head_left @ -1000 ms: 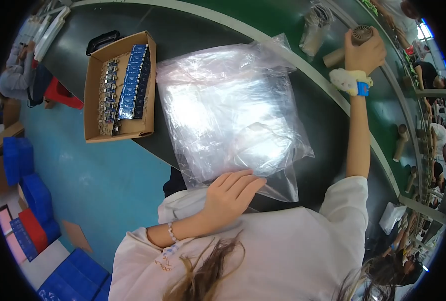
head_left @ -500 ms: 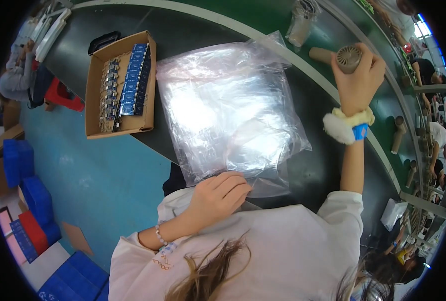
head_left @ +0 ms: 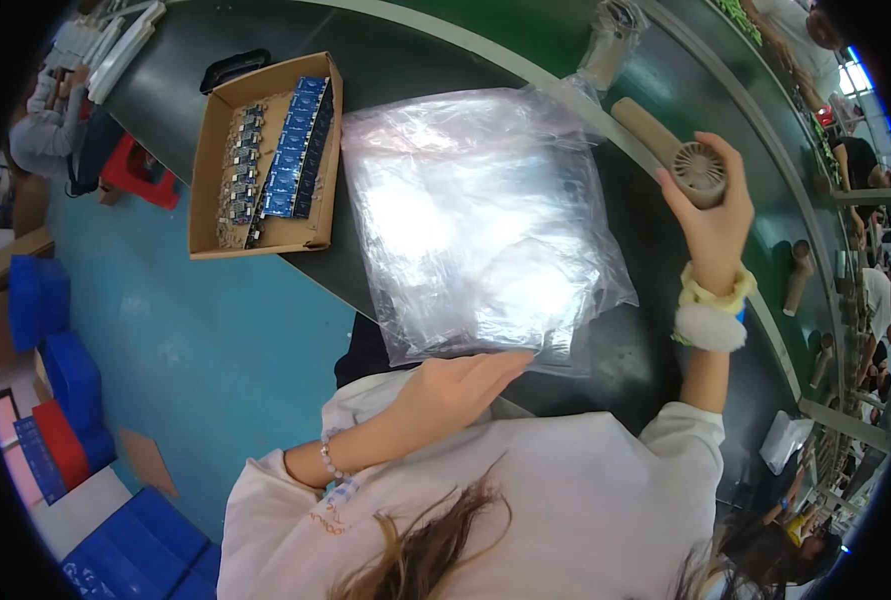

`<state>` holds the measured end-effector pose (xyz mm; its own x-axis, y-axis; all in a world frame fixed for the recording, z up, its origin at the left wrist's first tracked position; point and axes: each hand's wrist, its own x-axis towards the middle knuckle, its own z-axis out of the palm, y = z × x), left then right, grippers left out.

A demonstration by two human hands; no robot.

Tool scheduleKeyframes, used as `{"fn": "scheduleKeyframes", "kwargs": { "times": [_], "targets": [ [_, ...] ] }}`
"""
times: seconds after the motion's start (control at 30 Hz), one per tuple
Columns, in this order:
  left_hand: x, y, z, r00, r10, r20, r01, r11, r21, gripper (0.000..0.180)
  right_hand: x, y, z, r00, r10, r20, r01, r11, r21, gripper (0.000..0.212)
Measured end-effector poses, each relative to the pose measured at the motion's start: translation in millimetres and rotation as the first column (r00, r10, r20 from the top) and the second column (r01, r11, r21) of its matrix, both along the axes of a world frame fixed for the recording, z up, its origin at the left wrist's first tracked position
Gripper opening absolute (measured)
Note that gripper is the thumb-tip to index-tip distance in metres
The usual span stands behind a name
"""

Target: Inspecting small handheld fans and placing them into individual plastic bags on an assembly line.

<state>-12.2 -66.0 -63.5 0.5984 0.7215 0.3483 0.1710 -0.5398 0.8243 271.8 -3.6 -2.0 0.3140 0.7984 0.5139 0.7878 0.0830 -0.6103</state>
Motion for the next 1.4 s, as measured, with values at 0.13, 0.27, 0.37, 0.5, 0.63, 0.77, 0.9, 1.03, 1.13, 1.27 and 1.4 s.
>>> {"fn": "scheduleKeyframes", "kwargs": {
  "times": [0.13,0.27,0.37,0.5,0.63,0.77,0.9,1.03,1.13,1.27,1.4],
  "targets": [
    [1.6,-4.2,-3.9,0.998,0.062,0.011,-0.057,0.967,-0.247,0.009,-15.2,-23.9,41.3,0.998,-0.044,-0.040,0.047,0.995,0.093,0.043],
    [6.0,12.1,7.8,0.995,0.063,0.071,-0.047,0.977,-0.206,0.008,-13.4,-55.7,69.7,0.914,0.224,-0.339,-0.191,0.973,0.128,0.064],
    [6.8,23.9,19.0,0.997,0.010,0.077,0.003,0.987,-0.160,0.012,-23.2,-75.3,76.7,0.802,0.237,-0.548,-0.328,0.942,-0.072,0.072],
    [13.8,30.0,28.6,0.988,0.029,0.150,0.001,0.980,-0.197,0.025,-20.8,-83.7,83.9,0.637,0.333,-0.695,-0.601,0.779,-0.177,0.067],
    [24.0,28.5,37.2,0.979,0.040,0.202,0.012,0.968,-0.250,0.037,-21.6,-86.2,87.2,0.775,0.333,-0.536,-0.561,0.752,-0.344,0.055],
    [27.9,24.7,40.9,0.975,0.114,0.188,-0.047,0.943,-0.329,0.043,-31.8,-76.8,85.4,0.842,0.178,-0.509,-0.419,0.810,-0.410,0.051],
    [35.0,28.9,34.9,0.961,0.086,0.261,-0.029,0.976,-0.215,0.046,-38.7,-77.6,82.0,0.884,0.163,-0.439,-0.342,0.865,-0.367,0.048],
    [46.5,27.9,40.1,0.954,0.042,0.295,0.019,0.980,-0.200,0.046,-43.4,-73.6,69.3,0.731,0.260,-0.631,-0.519,0.812,-0.265,0.053],
    [49.4,26.9,49.7,0.941,0.011,0.338,0.031,0.992,-0.119,0.050,-55.5,-68.3,58.3,0.597,0.264,-0.758,-0.602,0.772,-0.206,0.052],
    [44.4,30.5,56.7,0.929,0.027,0.369,0.075,0.963,-0.260,0.062,-57.5,-66.0,66.2,0.285,0.116,-0.951,-0.766,0.624,-0.153,0.052],
    [32.4,37.4,57.9,0.881,-0.023,0.473,0.254,0.867,-0.430,0.069,-48.2,-69.1,70.1,0.315,0.209,-0.926,-0.833,0.529,-0.164,0.061]
  ]
}}
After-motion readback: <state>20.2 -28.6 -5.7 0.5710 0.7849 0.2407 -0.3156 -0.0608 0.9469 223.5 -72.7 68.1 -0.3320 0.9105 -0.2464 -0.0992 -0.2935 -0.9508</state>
